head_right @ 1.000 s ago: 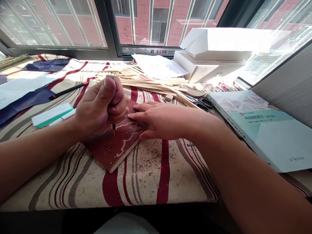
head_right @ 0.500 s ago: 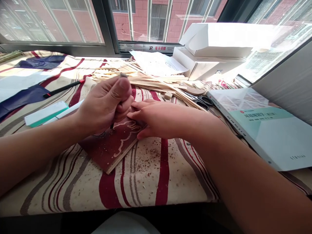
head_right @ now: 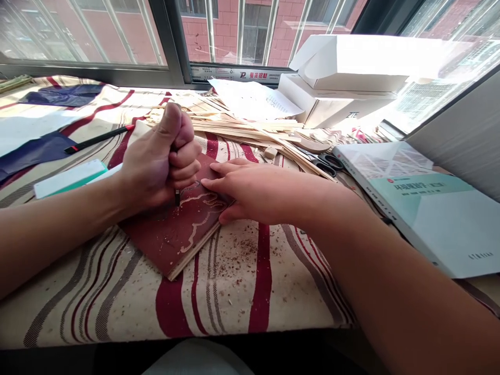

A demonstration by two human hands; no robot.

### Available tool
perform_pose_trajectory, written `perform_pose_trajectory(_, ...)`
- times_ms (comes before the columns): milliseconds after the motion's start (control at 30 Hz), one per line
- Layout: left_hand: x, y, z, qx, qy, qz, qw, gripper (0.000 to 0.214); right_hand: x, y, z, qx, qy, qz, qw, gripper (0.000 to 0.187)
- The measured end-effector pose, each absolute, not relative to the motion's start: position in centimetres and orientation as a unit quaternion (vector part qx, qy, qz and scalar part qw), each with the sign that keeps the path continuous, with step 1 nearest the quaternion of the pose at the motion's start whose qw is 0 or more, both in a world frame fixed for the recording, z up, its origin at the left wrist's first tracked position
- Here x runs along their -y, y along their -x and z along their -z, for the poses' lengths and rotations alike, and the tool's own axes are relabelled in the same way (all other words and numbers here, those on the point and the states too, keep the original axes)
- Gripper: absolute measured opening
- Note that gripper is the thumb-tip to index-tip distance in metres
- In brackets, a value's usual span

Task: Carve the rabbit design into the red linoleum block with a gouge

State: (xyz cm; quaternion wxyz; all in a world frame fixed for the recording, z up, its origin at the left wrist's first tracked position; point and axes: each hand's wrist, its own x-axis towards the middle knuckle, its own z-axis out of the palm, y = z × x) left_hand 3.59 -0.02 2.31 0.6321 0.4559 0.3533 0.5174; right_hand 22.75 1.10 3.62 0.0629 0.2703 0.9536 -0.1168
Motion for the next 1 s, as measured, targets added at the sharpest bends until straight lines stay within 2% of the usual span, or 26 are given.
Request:
perform_pose_trajectory(100,0.3,-3.7,-2.1,-0.333,-0.495,-0.501,0.627,0.053,-1.2,-23.0,-3.5,-0.956,-0.26,0.125,0.05,0.062)
perform_pose_trajectory(200,1.0,-4.1,-1.7,-0.3,-0.568,-0.535,0.549,0.043,-1.3,-23.1,-3.4,-0.958,-0.253,0.132,0.037,0.057)
perform_pose_trajectory(367,1.5,-4.2,-0.9,-0.312,-0.474,-0.646,0.511,0.047,-1.1,-22.9,-3.5,-0.948,-0.285,0.132,0.057,0.076)
perform_pose_trajectory(567,2.5,-4.2,-2.0,-0.335,-0.422,-0.582,0.609,0.051,-1.0,-22.8,-3.9,-0.954,-0.265,0.123,0.065,0.066)
perform_pose_trajectory(767,1.6,-2.8,-3.9,-0.291,-0.467,-0.65,0.524,0.056,-1.0,-23.0,-3.6,-0.957,-0.265,0.107,0.057,0.074)
perform_pose_trajectory(1000,1.9,-3.4,-2.4,-0.256,-0.527,-0.603,0.541,0.053,-1.2,-23.0,-3.4,-0.957,-0.261,0.116,0.049,0.075)
